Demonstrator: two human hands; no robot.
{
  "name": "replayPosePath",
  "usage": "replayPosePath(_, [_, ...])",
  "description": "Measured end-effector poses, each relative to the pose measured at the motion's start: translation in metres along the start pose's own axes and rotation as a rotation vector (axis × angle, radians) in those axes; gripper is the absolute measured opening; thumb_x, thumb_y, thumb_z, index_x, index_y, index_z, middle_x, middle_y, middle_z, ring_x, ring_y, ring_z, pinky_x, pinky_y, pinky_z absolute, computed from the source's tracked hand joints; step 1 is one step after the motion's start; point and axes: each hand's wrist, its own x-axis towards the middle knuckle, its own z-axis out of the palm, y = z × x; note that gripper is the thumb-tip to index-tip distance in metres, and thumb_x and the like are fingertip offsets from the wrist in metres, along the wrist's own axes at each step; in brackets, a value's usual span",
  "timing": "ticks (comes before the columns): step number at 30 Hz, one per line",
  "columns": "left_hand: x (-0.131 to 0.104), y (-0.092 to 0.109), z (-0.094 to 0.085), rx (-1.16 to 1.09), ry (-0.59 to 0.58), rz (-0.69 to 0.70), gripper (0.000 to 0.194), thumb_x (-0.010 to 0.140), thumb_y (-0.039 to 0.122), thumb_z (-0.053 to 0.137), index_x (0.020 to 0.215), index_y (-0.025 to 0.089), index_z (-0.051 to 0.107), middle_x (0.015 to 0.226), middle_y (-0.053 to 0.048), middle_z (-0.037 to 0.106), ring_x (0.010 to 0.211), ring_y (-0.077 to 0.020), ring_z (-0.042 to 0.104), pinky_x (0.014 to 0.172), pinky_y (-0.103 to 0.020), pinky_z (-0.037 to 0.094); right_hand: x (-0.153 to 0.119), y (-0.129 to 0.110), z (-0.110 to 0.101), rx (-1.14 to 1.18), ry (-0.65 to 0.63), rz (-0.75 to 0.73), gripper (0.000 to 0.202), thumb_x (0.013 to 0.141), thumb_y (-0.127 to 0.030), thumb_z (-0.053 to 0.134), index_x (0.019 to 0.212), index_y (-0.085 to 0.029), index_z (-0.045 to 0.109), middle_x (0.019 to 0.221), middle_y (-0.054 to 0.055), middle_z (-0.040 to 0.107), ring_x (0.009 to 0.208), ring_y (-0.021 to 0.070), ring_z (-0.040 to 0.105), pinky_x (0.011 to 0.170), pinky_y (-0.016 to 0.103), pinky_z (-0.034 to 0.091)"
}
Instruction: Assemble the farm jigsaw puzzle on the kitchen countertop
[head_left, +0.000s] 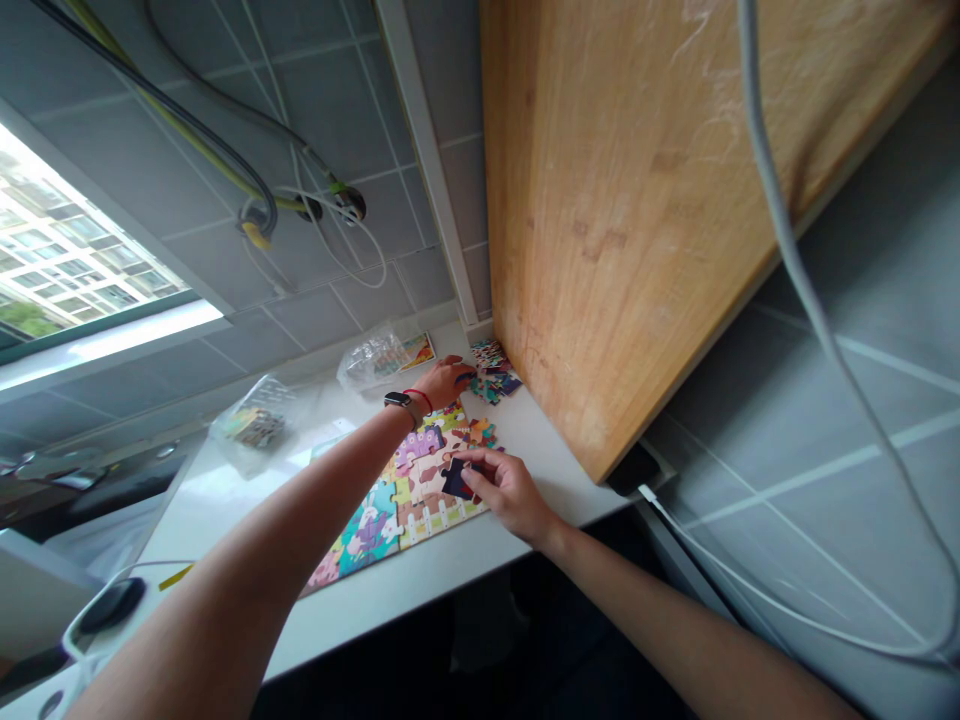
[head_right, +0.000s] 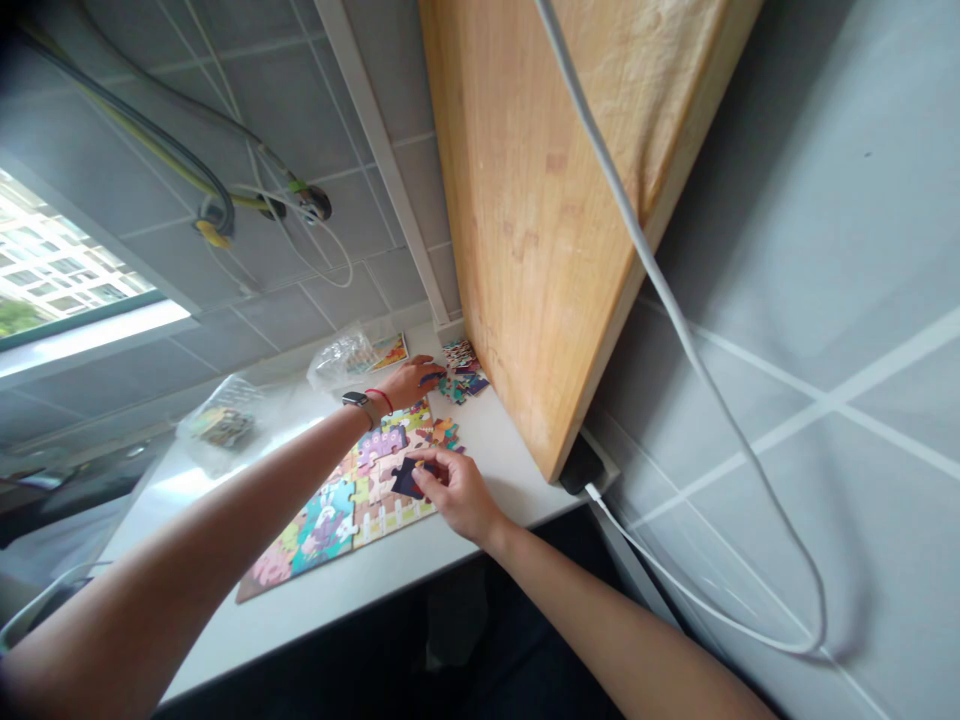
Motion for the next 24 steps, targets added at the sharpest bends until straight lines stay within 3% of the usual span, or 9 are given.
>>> replayPosePath(8, [0.003,-0.011,-0.012,0.065,-0.021,-0.145,0.046,0.096,0.023,0.061,0.141,0.02,0.065,0.152,-0.016,0.057,0.134,-0.0327,0.062,0.115,-0.044,0.048,0.001,0.007,0.001,0.031,0.017,-0.012,0.034,0.086,-0.045,0.077,0.109,-0.02,0.072,0.099,0.005,0.076,0.078,0.0154,0.067,0.067,0.026,0.052])
replayPosePath(15, [0.016,-0.003,-0.036,0.051,-0.041,-0.155,0.047,0.096,0.029,0.06,0.142,0.022,0.063,0.137,-0.011,0.069,0.121,-0.0252,0.069,0.107,-0.033,0.051,0.002,0.008,0.002,0.116,0.035,0.043,0.037,0.078,-0.048,0.085,0.091,-0.02,0.063,0.079,-0.002,0.065,0.069,0.0128,0.064,0.064,0.025,0.054])
replayPosePath(18, [0.02,0.008,-0.04,0.027,-0.091,-0.128,0.045,0.092,0.041,0.068,0.133,0.024,0.067,0.12,-0.006,0.076,0.102,-0.0216,0.074,0.092,-0.028,0.055,0.002,0.006,0.003,0.112,0.034,0.051,0.039,0.077,-0.049,0.086,0.089,-0.02,0.062,0.078,-0.003,0.064,0.069,0.0126,0.064,0.065,0.025,0.054])
replayPosePath(21, [0.018,0.021,-0.034,0.01,-0.174,-0.089,0.051,0.075,0.058,0.081,0.114,0.026,0.074,0.098,-0.002,0.079,0.085,-0.0208,0.074,0.076,-0.025,0.055,0.002,0.004,0.003,0.101,0.028,0.054,0.04,0.077,-0.051,0.085,0.088,-0.02,0.062,0.079,-0.003,0.065,0.07,0.0129,0.065,0.065,0.025,0.054])
replayPosePath(24, [0.014,0.031,-0.023,0.009,-0.189,-0.059,0.054,0.069,0.065,0.083,0.103,0.025,0.076,0.097,-0.004,0.077,0.088,-0.0238,0.074,0.073,-0.027,0.055,0.002,0.002,0.003,0.089,0.021,0.051,0.04,0.078,-0.052,0.085,0.088,-0.02,0.062,0.079,-0.002,0.066,0.07,0.0133,0.066,0.065,0.026,0.054])
